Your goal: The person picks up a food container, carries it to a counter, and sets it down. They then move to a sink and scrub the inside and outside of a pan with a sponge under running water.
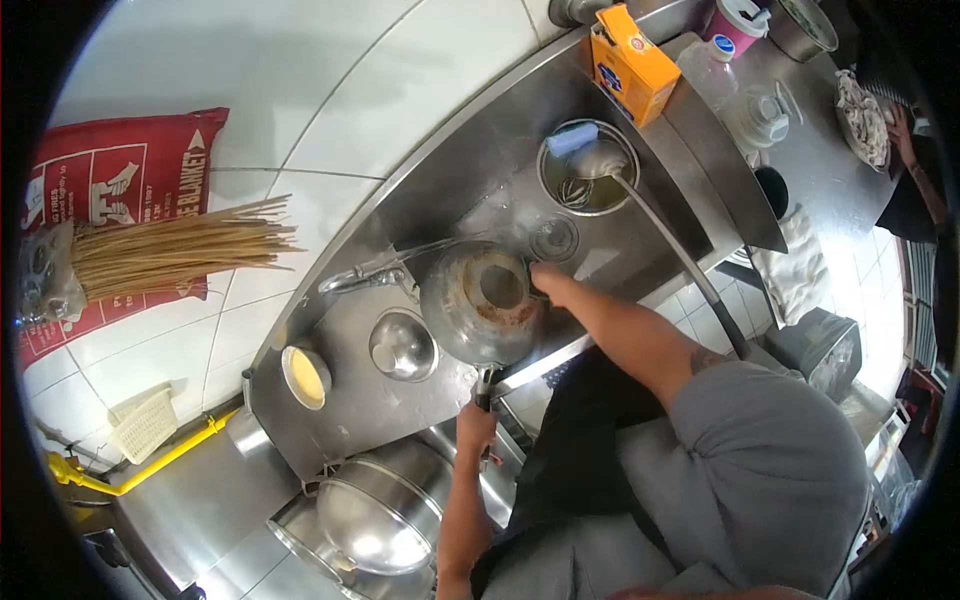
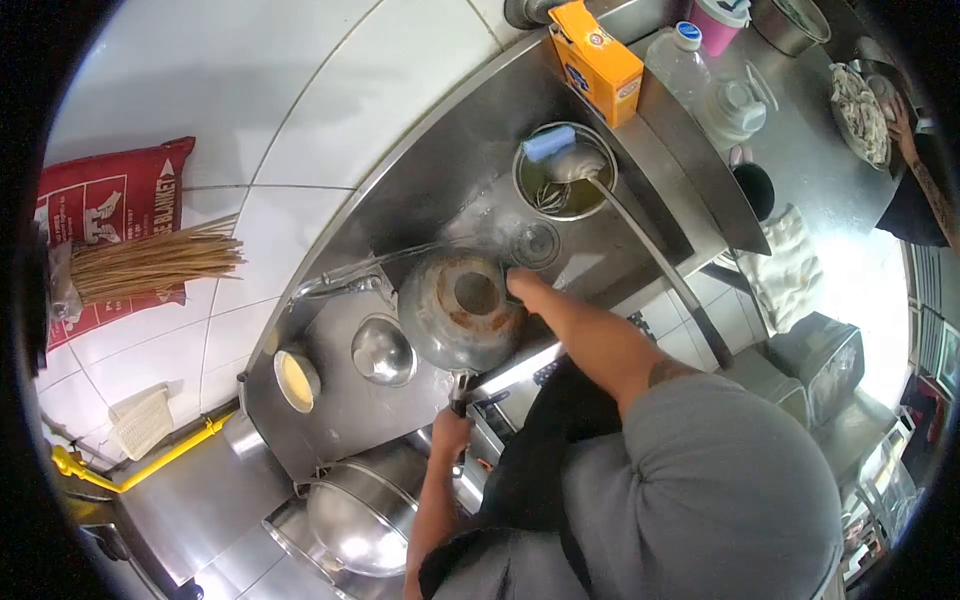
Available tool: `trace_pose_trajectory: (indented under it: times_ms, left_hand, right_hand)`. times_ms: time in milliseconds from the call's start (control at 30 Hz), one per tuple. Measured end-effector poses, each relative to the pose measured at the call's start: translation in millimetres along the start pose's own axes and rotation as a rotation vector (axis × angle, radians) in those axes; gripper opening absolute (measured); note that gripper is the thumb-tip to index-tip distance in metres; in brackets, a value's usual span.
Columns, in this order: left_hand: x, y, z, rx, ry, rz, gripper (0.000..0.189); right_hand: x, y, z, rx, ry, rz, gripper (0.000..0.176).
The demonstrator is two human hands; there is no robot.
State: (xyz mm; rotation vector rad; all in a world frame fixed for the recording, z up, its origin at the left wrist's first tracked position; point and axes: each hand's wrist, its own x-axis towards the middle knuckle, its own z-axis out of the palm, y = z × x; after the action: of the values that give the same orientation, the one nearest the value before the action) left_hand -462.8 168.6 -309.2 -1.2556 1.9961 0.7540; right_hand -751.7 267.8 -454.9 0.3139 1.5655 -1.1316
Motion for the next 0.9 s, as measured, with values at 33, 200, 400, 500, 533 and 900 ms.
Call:
trace_pose_trajectory:
  times_ms: [33,200,400,500,533,900]
  left_hand:
    - [-4.1,5.8,-8.6,-0.144,-0.091,-0.02,0.021]
    - [-25.9,58.6,-51.1,-0.65,-0.541,-0.123,0.015]
    - [-9.6,33.3,-18.3,-0.385,-0.508,-0.009,0.014]
    - [-25.3,32.2,5.7,0.046,-0.051,0.172,0.021]
    - [-29.3,36.0,7.2,0.189,0.098,0.239,0.025]
    - [-25.5,16.7,-11.9,0.144,-0.115,0.17,0.039]
  right_hand:
    - [-17.7,-17.4,-20.3,-0.048,-0.052,-0.018,0.047]
    - [-3.8,-27.2,-93.5,0.147,-0.221,-0.169,0.052]
    - [-45.8,-53.6,-119.0,0.373,-0.18,-0.137,0.039]
    - [-28.3,-33.7,-115.7,0.409,-0.165,-0.133,0.034]
    - [-32.8,-33.0,-115.3,0.403,-0.16,-0.152,0.032]
    - [-52.6,-42.5,-68.7,-0.434,0.001,-1.024,0.03]
